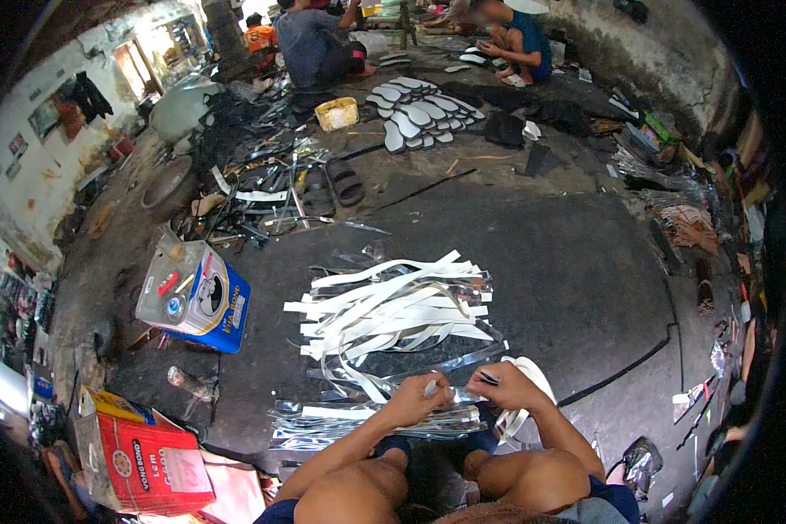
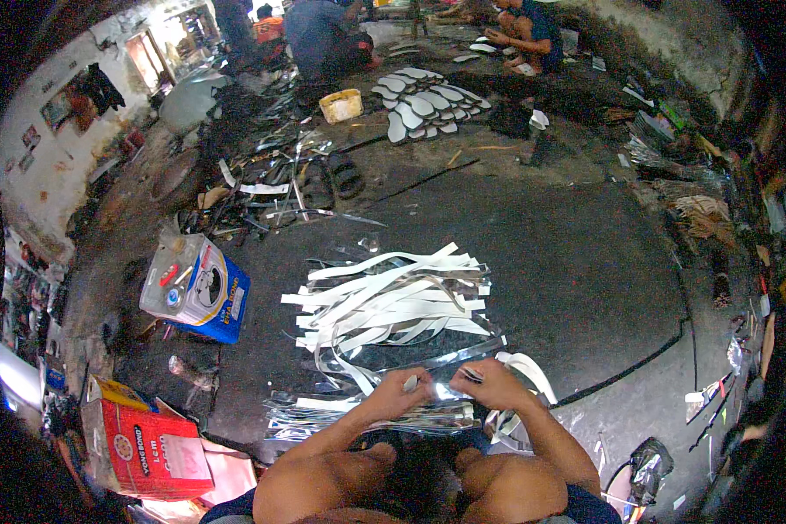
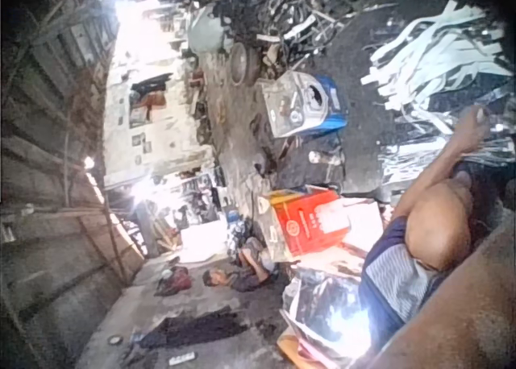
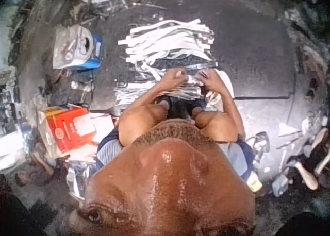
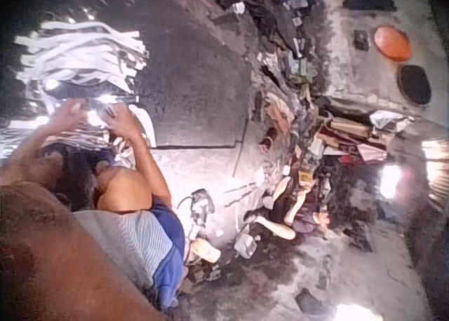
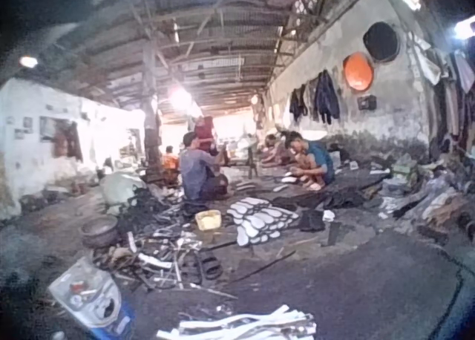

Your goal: The person sits on the floor and repeatedly peels white backing from long strips of reflective material, stacking the peeled strips. The person also briefly wipes the floor with a cloth near the end.

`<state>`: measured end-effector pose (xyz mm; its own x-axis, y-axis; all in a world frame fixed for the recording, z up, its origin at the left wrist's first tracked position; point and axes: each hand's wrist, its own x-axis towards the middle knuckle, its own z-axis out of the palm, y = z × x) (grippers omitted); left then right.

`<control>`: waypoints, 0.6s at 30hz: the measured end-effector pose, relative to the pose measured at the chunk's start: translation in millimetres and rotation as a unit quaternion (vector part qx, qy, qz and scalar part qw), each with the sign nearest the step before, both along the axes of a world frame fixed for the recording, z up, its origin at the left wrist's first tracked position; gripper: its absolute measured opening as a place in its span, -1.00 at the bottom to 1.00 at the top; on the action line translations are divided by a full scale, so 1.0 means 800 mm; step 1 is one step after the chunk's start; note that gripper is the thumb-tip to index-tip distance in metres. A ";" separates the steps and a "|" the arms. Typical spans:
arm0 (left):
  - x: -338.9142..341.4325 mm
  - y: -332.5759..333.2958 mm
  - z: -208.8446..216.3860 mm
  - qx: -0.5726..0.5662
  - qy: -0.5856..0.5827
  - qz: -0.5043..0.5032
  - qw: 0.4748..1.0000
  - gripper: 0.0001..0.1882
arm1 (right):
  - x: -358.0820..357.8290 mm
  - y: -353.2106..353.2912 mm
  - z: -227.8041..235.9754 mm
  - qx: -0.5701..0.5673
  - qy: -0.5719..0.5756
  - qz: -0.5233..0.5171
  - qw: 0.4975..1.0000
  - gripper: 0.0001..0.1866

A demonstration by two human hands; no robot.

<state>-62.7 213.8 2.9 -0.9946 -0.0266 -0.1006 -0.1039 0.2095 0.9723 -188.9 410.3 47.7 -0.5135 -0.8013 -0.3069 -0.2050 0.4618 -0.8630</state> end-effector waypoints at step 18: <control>-0.020 0.009 0.040 0.144 -0.086 0.018 0.986 -0.68 | 0.040 -0.028 0.003 -0.206 -0.425 -0.188 0.861 -0.86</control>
